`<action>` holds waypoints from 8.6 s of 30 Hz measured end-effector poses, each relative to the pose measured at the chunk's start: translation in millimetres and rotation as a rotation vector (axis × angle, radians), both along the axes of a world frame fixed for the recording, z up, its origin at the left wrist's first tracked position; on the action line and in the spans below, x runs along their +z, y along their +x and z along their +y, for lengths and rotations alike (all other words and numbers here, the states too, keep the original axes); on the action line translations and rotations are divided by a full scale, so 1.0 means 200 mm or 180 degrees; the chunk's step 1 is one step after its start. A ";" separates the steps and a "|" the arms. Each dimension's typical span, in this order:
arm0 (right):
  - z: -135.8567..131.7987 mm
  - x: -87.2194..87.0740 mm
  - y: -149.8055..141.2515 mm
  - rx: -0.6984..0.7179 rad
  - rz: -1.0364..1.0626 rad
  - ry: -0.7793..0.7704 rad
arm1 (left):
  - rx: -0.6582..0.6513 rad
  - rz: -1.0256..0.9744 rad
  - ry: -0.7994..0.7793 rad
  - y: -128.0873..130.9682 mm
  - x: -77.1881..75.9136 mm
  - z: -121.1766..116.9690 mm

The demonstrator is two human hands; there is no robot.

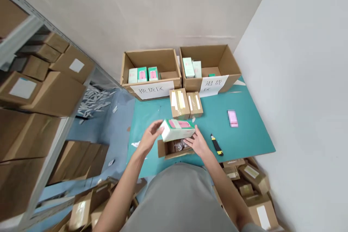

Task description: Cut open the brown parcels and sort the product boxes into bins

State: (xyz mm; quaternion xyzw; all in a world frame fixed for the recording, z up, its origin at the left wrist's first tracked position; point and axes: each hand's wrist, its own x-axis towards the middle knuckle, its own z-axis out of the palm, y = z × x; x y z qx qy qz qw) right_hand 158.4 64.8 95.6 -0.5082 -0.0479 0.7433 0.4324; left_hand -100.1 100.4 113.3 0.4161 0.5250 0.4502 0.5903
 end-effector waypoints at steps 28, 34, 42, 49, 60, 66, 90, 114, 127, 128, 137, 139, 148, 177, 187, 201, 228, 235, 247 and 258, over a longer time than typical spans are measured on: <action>1.13 0.15 -0.22 0.1250 -0.0994 0.1944 | 0.0675 -0.0224 0.0100 0.21 -0.13 0.91; 1.75 0.14 -0.46 0.1334 -0.1566 0.2588 | 0.0940 0.0219 0.0735 0.06 -0.10 1.48; 2.14 -0.08 -0.59 0.1676 -0.2219 0.2543 | 0.1028 0.1056 0.0718 -0.06 -0.24 1.82; 2.10 -0.16 -0.59 0.2917 -0.3947 0.2424 | 0.0866 0.1813 0.0798 -0.09 -0.28 1.65; 1.29 -0.15 -0.44 0.2694 -0.3588 0.2859 | 0.0589 0.2841 -0.0162 -0.51 -0.54 0.42; 0.90 -0.37 -0.68 0.5143 -0.3445 0.1895 | 0.0062 0.3218 -0.1540 -0.62 -0.80 -0.14; 0.11 0.03 -0.08 0.1801 -0.3240 0.1590 | -0.0754 0.0791 -0.0133 -0.11 -0.16 -0.37; -0.11 -0.57 0.33 0.1019 -0.1641 -0.0237 | 0.0900 -0.0412 -0.2116 0.03 -0.66 -0.51; -0.01 -0.56 -0.41 0.2684 -0.1175 0.0409 | 0.2481 -0.1096 -0.1323 -0.31 -0.59 -1.18; -0.02 -0.56 -0.52 0.2893 -0.1131 0.0479 | 0.2681 -0.1119 -0.1306 -0.36 -0.57 -1.26; -0.45 -0.42 -1.74 0.4666 -0.0278 0.1308 | 0.4852 -0.0828 -0.0423 -0.81 -0.42 -2.04; -0.61 -0.39 -1.98 0.5060 0.0089 0.1437 | 0.5434 -0.0610 -0.0287 -0.93 -0.37 -2.24; -0.76 -0.41 -2.06 0.5550 0.0082 0.1477 | 0.6884 -0.0411 -0.1176 -1.09 -0.44 -2.55; -0.03 -0.60 0.36 0.0725 -0.1634 0.0415 | 0.0039 0.0148 -0.1230 0.35 -0.51 -0.18; 0.57 -0.84 1.41 0.0858 -0.4069 0.0319 | -0.0599 0.0282 -0.1371 0.93 -0.48 -0.20; 0.72 -1.00 1.47 0.0882 -0.4460 0.0471 | 0.0027 0.0747 -0.1444 0.82 -0.50 -0.19; 0.62 -0.58 0.48 0.1517 -0.4766 0.0678 | 0.0404 -0.0093 -0.0976 0.31 -0.50 -0.37; -0.22 -0.62 0.61 0.1780 -0.5123 0.1174 | 0.0509 -0.0045 -0.1535 0.08 -0.69 -0.59; -0.46 -0.61 0.23 0.3771 -0.4255 0.2885 | 0.0015 0.0970 -0.1413 -0.04 -0.90 -0.63; -0.60 -0.79 0.18 0.2581 -0.3696 0.1188 | -0.0017 0.0776 -0.1504 -0.04 -0.98 -0.67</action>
